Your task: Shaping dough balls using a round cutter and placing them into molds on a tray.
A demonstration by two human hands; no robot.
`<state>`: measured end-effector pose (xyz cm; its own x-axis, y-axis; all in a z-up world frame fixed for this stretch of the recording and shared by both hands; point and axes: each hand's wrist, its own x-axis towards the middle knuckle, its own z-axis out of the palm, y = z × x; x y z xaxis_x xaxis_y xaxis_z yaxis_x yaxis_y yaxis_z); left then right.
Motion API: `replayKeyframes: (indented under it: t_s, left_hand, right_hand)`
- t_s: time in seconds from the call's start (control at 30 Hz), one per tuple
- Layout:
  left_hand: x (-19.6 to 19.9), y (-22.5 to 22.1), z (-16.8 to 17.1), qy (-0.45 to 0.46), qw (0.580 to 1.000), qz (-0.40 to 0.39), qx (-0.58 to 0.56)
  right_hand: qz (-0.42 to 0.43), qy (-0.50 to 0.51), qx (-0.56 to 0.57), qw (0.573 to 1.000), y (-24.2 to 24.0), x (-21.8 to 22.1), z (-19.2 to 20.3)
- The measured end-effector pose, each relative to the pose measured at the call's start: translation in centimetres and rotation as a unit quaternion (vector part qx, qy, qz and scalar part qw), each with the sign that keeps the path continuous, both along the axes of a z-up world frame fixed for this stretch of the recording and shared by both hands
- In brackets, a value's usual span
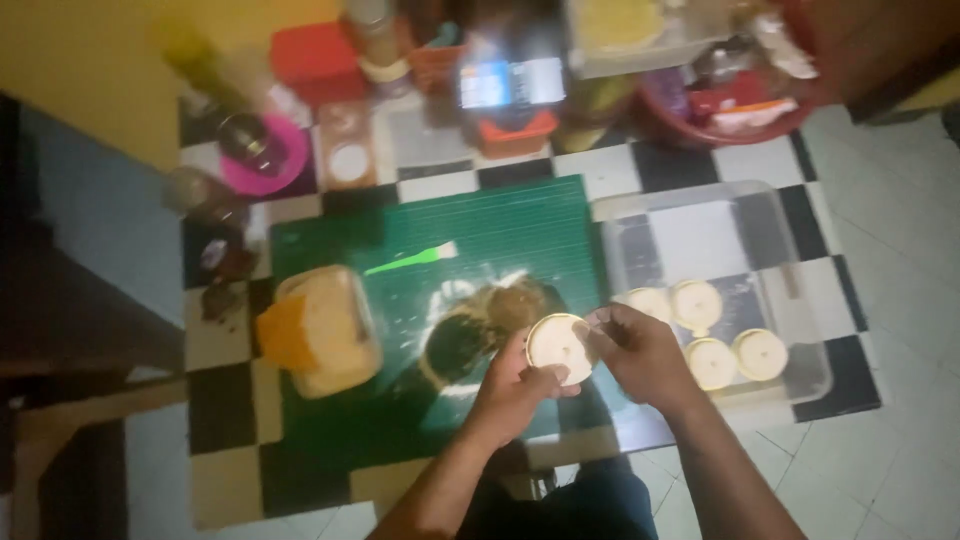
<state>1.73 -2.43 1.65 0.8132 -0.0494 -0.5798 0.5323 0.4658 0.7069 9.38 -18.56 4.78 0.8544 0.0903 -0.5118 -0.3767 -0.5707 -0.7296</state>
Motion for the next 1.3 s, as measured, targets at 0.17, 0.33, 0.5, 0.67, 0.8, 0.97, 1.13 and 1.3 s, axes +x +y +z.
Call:
replayKeyframes:
  t_s: [0.17, 0.33, 0.5, 0.67, 0.8, 0.97, 1.13, 1.3]
  left_hand:
    - [3.2, -8.6, -4.1, -0.029, 0.997, 0.016, -0.071]
    - [6.4, -18.9, -7.8, -0.011, 0.980, 0.100, -0.173]
    - [9.2, -25.1, -2.7, 0.069, 0.989, 0.083, -0.100]
    - [11.1, -27.1, -2.8, -0.015, 0.911, -0.244, 0.333]
    - [9.7, -25.9, -6.2, 0.120, 0.985, -0.024, 0.122]
    - [2.2, -22.6, -26.4, -0.396, 0.632, -0.069, 0.662]
    - [6.6, -23.6, -2.9, 0.228, 0.959, 0.155, 0.067]
    - [4.3, -24.0, -6.6, 0.146, 0.954, 0.259, -0.042]
  right_hand:
    - [0.037, -0.005, 0.031, 0.999, -9.5, 4.2, -1.5]
    - [0.092, 0.035, -0.025, 0.995, -17.8, 10.0, 0.1]
    - [0.183, 0.088, -0.084, 0.976, -23.3, 14.6, 0.3]
    - [0.255, 0.135, -0.129, 0.949, -24.6, 17.5, 0.2]
    - [0.314, 0.138, -0.151, 0.927, -25.1, 21.1, -4.4]
    - [0.493, -0.037, -0.166, 0.853, -25.2, 25.8, -17.0]
    - [0.545, 0.009, -0.272, 0.793, -23.1, 25.7, -17.4]
    - [0.602, -0.009, -0.359, 0.714, -22.8, 24.8, -20.0]
